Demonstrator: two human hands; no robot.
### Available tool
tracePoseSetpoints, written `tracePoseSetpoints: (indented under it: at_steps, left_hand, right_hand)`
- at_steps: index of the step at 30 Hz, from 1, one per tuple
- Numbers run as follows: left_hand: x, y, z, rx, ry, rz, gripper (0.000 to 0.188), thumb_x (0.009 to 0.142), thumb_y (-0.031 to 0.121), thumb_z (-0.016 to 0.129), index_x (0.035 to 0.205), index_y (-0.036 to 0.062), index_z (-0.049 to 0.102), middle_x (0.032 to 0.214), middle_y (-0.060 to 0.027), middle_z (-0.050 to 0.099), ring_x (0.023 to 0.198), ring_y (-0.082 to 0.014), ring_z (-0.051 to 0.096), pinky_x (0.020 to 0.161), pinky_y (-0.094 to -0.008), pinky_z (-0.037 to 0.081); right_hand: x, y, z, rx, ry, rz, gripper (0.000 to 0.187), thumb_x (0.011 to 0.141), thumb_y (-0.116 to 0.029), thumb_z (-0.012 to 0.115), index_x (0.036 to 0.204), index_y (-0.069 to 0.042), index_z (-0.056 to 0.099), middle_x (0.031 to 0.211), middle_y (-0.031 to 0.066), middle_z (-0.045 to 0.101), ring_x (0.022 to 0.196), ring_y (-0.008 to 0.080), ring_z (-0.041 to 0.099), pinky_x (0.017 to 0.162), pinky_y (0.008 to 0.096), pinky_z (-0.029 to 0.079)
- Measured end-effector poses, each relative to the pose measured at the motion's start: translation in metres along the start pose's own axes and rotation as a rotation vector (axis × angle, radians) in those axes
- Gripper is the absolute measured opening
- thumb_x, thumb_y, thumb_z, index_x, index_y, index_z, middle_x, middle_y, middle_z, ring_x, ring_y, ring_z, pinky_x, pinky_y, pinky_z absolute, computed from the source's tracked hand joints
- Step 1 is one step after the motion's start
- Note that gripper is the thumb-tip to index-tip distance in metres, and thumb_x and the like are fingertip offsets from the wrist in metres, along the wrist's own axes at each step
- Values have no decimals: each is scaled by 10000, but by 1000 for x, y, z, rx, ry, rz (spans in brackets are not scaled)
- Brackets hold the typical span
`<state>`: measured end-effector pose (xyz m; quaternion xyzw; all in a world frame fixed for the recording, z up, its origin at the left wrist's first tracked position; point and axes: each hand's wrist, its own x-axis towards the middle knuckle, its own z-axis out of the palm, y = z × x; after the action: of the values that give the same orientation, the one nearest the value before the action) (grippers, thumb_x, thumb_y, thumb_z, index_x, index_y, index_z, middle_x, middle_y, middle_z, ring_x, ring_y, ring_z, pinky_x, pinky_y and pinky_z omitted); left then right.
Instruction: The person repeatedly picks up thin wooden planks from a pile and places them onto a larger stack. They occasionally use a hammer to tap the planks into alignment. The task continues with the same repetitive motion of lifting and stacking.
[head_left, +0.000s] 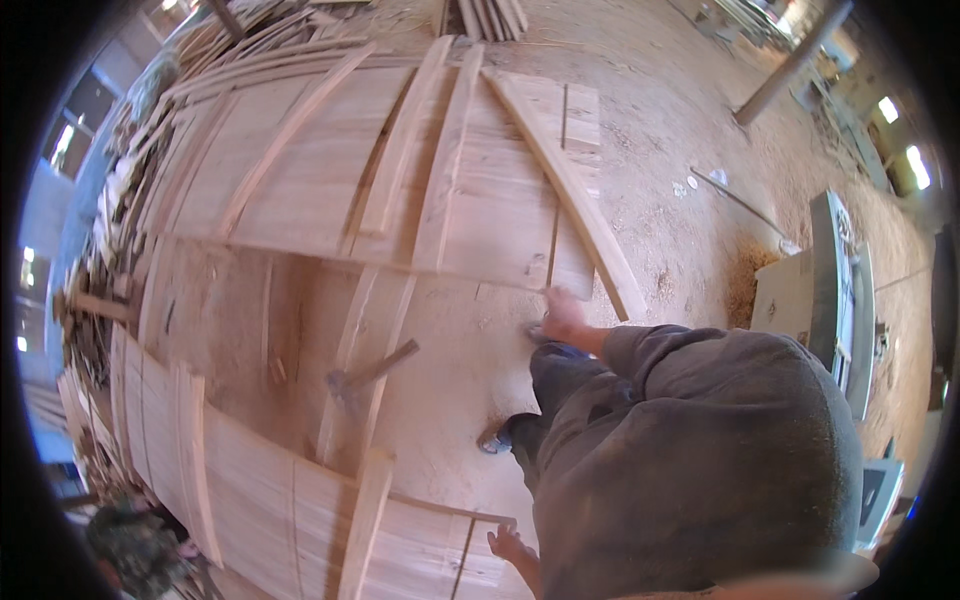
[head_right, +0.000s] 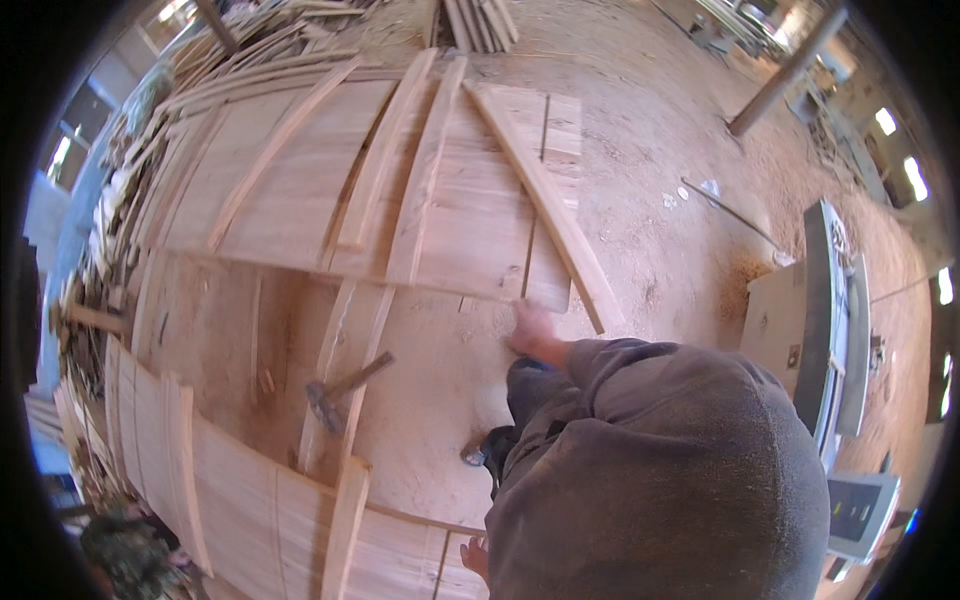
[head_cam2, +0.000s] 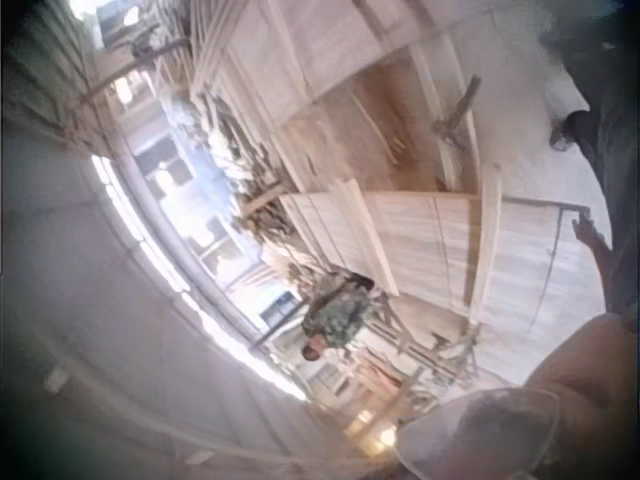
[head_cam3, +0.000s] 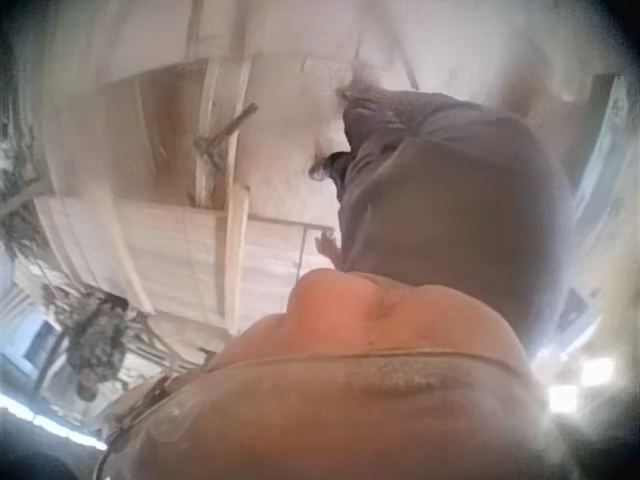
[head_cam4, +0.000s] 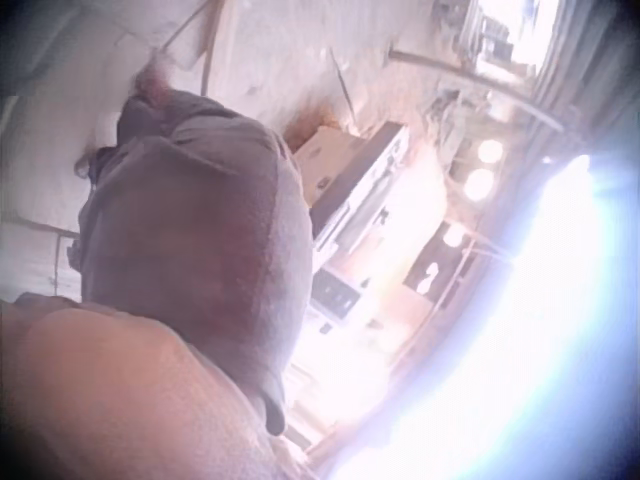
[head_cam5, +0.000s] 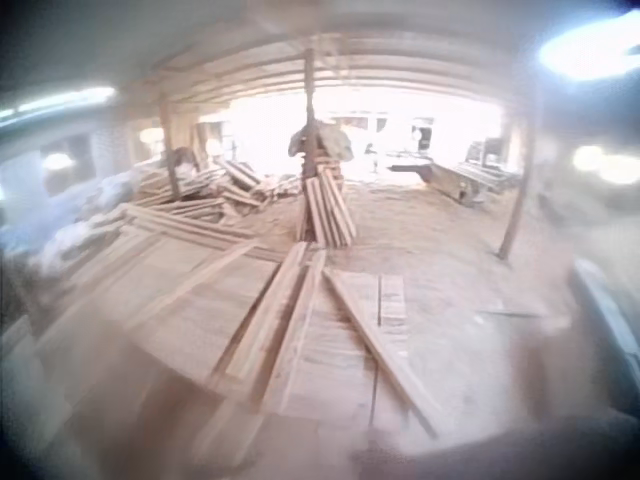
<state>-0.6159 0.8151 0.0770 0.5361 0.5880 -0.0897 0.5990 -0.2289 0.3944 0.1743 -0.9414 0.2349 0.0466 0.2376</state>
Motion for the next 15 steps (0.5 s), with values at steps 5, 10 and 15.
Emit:
tracePoseSetpoints:
  at_steps: [5, 10, 15]
  left_hand:
    - [-38, 72, 92, -63, -108, 15, 549, 840, 41, 612, 1362, -21, 452, 849, -86, 594, 650, -189, 578, 510, -272, 402]
    - [-94, 75, 190, 385, -205, 127, 613, 816, 82, 643, 1369, -81, 435, 863, -155, 631, 760, -231, 640, 613, -325, 494]
    - [-96, 90, 285, 1041, -378, 624, 639, 798, 300, 636, 1229, -163, 545, 1063, -341, 643, 1034, -452, 627, 907, -450, 481]
  right_hand:
    - [70, 138, -68, -112, 206, 314, 722, 710, -167, 677, 1337, 15, 369, 1254, 270, 503, 1203, 435, 484, 1024, 512, 394]
    - [94, 200, -74, 135, -163, 493, 854, 680, -193, 721, 1391, 15, 294, 1249, 299, 511, 1158, 454, 554, 964, 507, 480]
    - [92, 219, -99, 241, -190, 453, 736, 642, -202, 746, 1249, 14, 390, 1108, 306, 593, 1055, 447, 613, 910, 488, 506]
